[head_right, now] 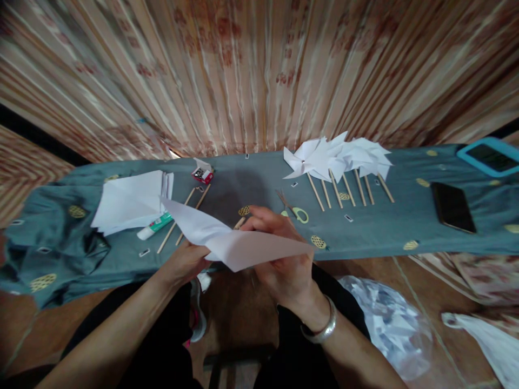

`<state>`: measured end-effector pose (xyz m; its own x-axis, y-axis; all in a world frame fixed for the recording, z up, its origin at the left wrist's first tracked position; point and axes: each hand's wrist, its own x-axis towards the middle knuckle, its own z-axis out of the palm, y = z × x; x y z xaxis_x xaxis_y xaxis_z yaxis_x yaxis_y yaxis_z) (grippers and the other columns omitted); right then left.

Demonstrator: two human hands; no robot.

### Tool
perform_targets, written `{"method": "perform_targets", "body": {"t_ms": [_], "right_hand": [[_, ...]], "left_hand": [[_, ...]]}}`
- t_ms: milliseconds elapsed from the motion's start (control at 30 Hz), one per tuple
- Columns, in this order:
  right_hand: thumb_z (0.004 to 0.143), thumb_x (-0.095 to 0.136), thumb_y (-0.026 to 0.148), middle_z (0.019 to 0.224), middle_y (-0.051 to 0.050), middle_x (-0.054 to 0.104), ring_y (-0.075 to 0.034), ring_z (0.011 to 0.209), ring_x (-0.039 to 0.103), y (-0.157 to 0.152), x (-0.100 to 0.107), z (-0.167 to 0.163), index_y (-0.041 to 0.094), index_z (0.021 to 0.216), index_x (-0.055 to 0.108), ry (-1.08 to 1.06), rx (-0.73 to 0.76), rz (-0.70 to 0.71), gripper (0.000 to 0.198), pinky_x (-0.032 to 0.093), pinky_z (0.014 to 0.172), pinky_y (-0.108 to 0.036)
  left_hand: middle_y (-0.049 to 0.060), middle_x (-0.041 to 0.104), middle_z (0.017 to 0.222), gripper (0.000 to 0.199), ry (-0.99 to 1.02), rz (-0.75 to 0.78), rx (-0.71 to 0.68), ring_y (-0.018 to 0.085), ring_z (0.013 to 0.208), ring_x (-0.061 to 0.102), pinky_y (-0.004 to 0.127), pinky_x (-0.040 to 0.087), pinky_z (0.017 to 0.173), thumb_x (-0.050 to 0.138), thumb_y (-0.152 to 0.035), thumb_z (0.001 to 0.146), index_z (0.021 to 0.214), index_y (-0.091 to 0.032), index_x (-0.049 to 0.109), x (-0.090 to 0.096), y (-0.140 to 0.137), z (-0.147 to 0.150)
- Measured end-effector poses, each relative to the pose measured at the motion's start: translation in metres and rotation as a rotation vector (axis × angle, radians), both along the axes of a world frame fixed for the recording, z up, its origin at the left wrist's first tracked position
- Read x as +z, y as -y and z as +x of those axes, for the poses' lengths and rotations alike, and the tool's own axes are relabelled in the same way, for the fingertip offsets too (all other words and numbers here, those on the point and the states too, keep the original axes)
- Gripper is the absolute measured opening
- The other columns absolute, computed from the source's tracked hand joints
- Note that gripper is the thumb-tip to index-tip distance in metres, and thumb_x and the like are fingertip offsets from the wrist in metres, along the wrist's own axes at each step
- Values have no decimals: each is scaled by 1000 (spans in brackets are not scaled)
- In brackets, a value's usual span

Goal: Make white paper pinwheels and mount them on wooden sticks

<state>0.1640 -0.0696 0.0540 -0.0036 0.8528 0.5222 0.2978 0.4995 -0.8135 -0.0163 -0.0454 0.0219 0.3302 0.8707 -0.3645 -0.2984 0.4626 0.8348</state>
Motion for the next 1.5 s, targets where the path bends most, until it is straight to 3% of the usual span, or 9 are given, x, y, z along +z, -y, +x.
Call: {"method": "perform_targets", "body": {"t_ms": [233, 367, 467, 600, 700, 833, 1000, 1167, 1500], "right_hand": [[85, 61, 22, 91, -3, 73, -22, 85, 71, 0, 3, -2, 25, 124, 56, -38, 1, -1, 40, 58, 76, -40], [81, 65, 19, 92, -3, 73, -20, 85, 71, 2, 6, -2, 25, 118, 60, -54, -29, -9, 38, 59, 75, -37], [76, 73, 19, 97, -4, 74, -19, 80, 71, 0, 9, -2, 23, 105, 66, -115, -77, -126, 30, 58, 68, -32], [72, 77, 24, 81, 1, 74, -15, 64, 67, -11, 0, -1, 22, 104, 66, -340, 7, -331, 34, 54, 55, -26], [70, 78, 29, 78, 2, 73, -13, 61, 63, -22, -13, -2, 21, 94, 67, -418, 50, -438, 27, 51, 54, -24], [63, 83, 34, 75, 1, 72, -14, 62, 62, -32, -27, -7, 20, 85, 65, -502, 56, -555, 31, 50, 55, -25], [59, 84, 36, 73, 1, 71, -15, 61, 61, -40, -42, -16, 21, 81, 65, -568, 82, -691, 33, 50, 59, -27], [53, 85, 35, 73, 1, 70, -15, 64, 61, -47, -56, -22, 20, 77, 63, -536, 95, -778, 36, 50, 65, -29], [60, 77, 35, 82, -3, 72, -19, 74, 63, -48, -62, -28, 17, 87, 65, -251, 243, -836, 34, 48, 71, -31]], "left_hand": [[8, 76, 75, 29, 0, 13, -15, 26, 82, 70, 36, 54, 79, 86, -33, 53, 74, -14, 77, 0, 0, -1], [6, 74, 69, 29, -16, 19, -9, 22, 71, 68, 33, 53, 71, 86, -34, 53, 73, -15, 77, -3, 0, -2], [3, 70, 61, 29, -37, 36, 17, 17, 61, 63, 28, 50, 63, 88, -37, 51, 68, -16, 77, -5, -1, -4], [2, 61, 53, 33, -19, 65, -26, 11, 51, 51, 22, 39, 51, 87, -43, 54, 56, -14, 73, -1, -2, -7], [1, 59, 56, 35, -29, 66, -34, 6, 48, 40, 19, 26, 44, 85, -45, 58, 59, -12, 75, 1, 0, -9], [0, 57, 57, 29, -48, -4, 11, 3, 46, 31, 19, 19, 43, 83, -38, 57, 71, -12, 78, -6, 5, -8], [-5, 42, 41, 23, -61, -46, 75, 3, 42, 26, 20, 16, 44, 80, -33, 51, 52, -13, 69, -15, 10, -4], [-5, 41, 40, 28, -40, -59, 151, 3, 43, 27, 19, 18, 44, 76, -31, 53, 42, -14, 55, -22, 20, -5], [-6, 44, 43, 26, 40, -224, 284, 1, 41, 30, 17, 19, 42, 79, -28, 48, 50, -12, 59, -34, 49, -9]]}}
